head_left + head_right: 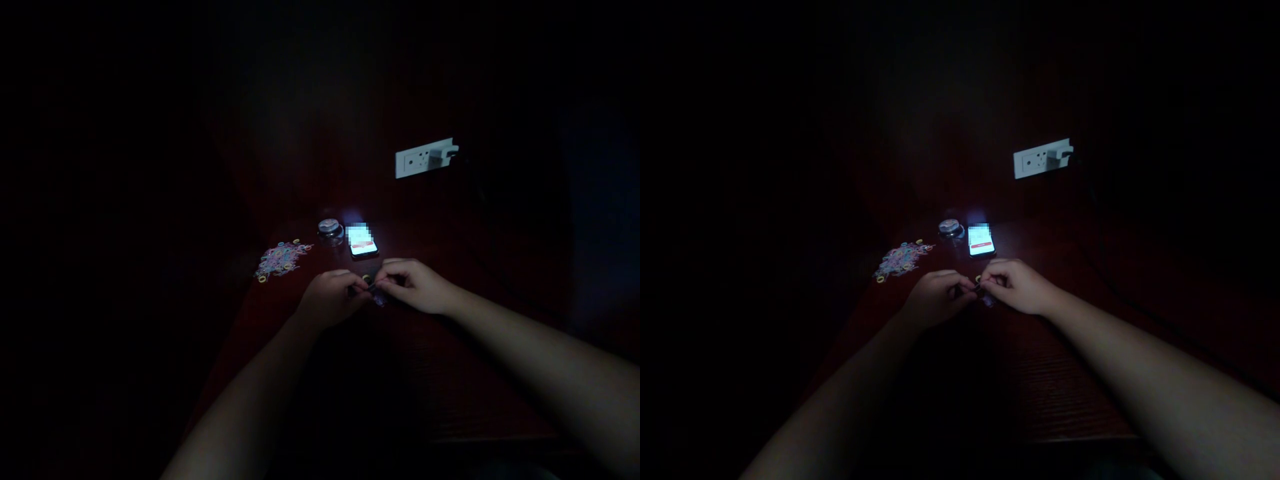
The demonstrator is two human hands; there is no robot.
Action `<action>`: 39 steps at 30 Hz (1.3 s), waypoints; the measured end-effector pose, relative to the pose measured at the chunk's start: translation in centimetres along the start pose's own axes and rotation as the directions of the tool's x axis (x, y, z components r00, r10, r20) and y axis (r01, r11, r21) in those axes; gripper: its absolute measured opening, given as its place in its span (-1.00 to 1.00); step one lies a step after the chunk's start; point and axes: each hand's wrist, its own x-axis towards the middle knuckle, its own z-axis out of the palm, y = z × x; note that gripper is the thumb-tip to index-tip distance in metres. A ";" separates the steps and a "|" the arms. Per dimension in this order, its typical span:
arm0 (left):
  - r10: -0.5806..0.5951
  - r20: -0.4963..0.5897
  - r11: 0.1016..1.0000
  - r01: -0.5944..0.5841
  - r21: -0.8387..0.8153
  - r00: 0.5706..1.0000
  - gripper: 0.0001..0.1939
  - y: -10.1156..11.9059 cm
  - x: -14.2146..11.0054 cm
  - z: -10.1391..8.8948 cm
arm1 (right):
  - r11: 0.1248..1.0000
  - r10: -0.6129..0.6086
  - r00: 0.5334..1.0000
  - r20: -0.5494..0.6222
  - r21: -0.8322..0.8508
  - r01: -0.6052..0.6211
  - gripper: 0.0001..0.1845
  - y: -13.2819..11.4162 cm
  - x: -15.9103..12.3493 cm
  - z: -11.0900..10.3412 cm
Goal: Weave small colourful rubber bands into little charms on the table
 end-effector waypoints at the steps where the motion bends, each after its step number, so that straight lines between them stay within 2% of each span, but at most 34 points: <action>1: 0.006 0.007 1.000 -0.006 0.008 1.000 -0.87 0.0 0.0 0.0 | 1.000 0.002 1.000 0.000 -0.001 -0.002 -0.78 0.0 0.0 0.0; 10: 0.028 0.004 0.999 -0.028 0.021 1.000 -0.86 0.1 0.0 -0.2 | 1.000 0.015 1.000 0.016 -0.019 -0.014 -0.79 0.2 -0.1 0.0; 13: 0.024 0.002 1.000 -0.024 0.011 1.000 -0.85 0.2 0.0 -0.1 | 0.999 0.039 0.999 0.010 -0.002 -0.039 -0.85 0.2 -0.2 0.1; 16: 0.033 0.011 0.999 -0.033 0.012 0.999 -0.84 0.2 0.1 0.0 | 0.999 0.042 0.999 0.015 0.006 -0.042 -0.77 0.0 -0.2 0.3; 20: 0.045 0.008 0.999 -0.045 0.009 0.999 -0.86 0.3 0.1 0.1 | 1.000 0.008 0.999 0.044 -0.029 -0.007 -0.91 -0.4 -0.1 0.5; 26: 0.044 0.011 0.999 -0.044 -0.032 0.999 -0.86 0.2 0.1 0.1 | 0.999 0.004 0.999 0.052 -0.047 -0.001 -0.84 -0.3 -0.1 0.3; 39: 0.043 0.014 0.998 -0.043 -0.039 0.999 -0.88 -0.3 0.0 0.4 | 0.997 0.003 1.000 -0.012 -0.077 -0.004 -0.88 -0.1 0.0 0.3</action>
